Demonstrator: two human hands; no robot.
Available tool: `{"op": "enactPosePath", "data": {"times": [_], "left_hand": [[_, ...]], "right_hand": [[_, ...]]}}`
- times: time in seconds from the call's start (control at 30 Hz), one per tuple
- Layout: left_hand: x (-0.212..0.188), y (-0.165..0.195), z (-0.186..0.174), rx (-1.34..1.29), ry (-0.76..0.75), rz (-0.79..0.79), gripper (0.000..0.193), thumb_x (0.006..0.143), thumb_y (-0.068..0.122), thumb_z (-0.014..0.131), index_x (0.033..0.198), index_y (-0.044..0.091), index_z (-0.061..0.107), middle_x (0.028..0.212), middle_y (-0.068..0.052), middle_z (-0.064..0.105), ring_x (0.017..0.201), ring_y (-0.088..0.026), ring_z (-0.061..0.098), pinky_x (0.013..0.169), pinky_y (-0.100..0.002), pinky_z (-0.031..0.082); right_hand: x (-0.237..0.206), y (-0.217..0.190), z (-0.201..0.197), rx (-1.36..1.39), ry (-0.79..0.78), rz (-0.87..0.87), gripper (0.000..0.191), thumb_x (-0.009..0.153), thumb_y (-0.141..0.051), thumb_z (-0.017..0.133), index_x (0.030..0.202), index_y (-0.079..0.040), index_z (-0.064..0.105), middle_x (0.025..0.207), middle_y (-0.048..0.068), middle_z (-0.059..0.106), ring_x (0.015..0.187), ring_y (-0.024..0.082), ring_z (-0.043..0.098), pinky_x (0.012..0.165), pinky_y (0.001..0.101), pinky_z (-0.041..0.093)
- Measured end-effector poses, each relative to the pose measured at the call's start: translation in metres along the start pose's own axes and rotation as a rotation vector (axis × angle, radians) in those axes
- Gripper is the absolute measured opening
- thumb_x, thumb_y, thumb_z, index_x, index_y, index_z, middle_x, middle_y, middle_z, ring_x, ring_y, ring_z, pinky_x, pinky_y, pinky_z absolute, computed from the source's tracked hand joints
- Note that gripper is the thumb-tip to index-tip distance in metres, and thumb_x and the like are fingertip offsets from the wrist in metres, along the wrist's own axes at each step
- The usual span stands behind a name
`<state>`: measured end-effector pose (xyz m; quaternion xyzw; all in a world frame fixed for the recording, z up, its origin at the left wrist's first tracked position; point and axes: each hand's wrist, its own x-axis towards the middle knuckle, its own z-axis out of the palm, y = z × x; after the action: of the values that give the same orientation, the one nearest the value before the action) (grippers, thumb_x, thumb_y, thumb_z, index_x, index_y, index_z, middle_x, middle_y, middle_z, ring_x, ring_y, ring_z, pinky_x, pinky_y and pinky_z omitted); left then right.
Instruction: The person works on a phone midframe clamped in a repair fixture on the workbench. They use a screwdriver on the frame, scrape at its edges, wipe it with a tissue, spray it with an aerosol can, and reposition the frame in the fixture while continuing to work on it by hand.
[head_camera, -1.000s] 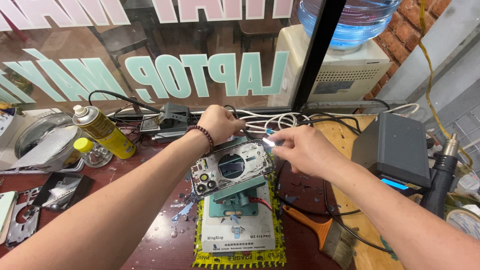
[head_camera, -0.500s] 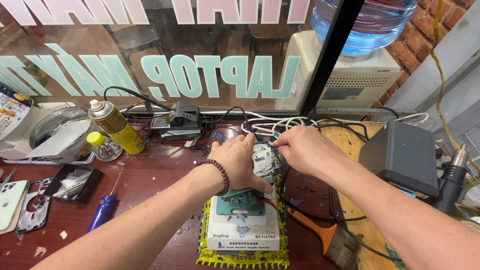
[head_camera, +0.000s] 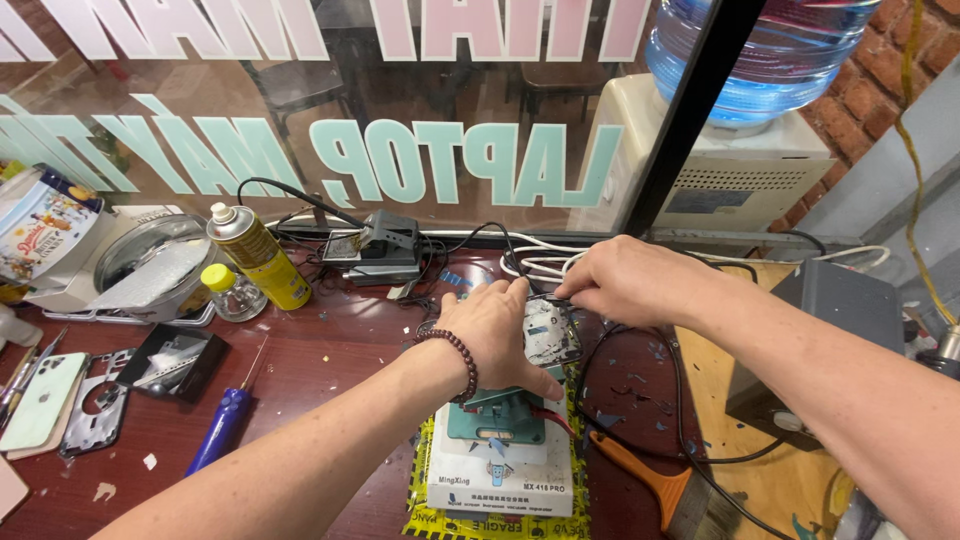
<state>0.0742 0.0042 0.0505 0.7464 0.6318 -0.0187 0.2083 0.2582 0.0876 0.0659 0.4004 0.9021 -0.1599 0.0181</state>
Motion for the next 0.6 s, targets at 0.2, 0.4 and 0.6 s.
{"op": "enactPosePath", "data": {"times": [0.2, 0.4, 0.6], "left_hand": [[-0.001, -0.003, 0.002, -0.020, 0.018, 0.007, 0.121, 0.049, 0.066, 0.092, 0.142, 0.004, 0.043, 0.137, -0.012, 0.056, 0.132, -0.029, 0.052, 0.106, -0.057, 0.038], [0.001, -0.002, 0.003, -0.004, 0.034, 0.009, 0.130, 0.048, 0.065, 0.093, 0.147, 0.002, 0.037, 0.141, -0.013, 0.053, 0.134, -0.029, 0.050, 0.106, -0.058, 0.038], [0.000, -0.002, 0.003, -0.004, 0.027, 0.014, 0.130, 0.048, 0.066, 0.093, 0.147, 0.001, 0.038, 0.140, -0.013, 0.055, 0.134, -0.029, 0.050, 0.106, -0.057, 0.038]], "right_hand": [[-0.004, 0.011, 0.003, 0.059, 0.006, 0.046, 0.029, 0.086, -0.025, 0.073, 0.113, -0.019, 0.080, 0.104, 0.008, 0.079, 0.097, 0.026, 0.076, 0.087, 0.0361, 0.058], [-0.002, 0.016, 0.005, 0.043, 0.001, 0.012, 0.027, 0.084, -0.022, 0.069, 0.108, -0.018, 0.079, 0.102, 0.007, 0.079, 0.095, 0.026, 0.076, 0.085, 0.0362, 0.058], [0.003, 0.014, -0.007, -0.062, -0.075, -0.046, 0.032, 0.085, -0.026, 0.069, 0.116, -0.027, 0.079, 0.104, 0.004, 0.078, 0.095, 0.027, 0.074, 0.084, 0.0371, 0.058]]}}
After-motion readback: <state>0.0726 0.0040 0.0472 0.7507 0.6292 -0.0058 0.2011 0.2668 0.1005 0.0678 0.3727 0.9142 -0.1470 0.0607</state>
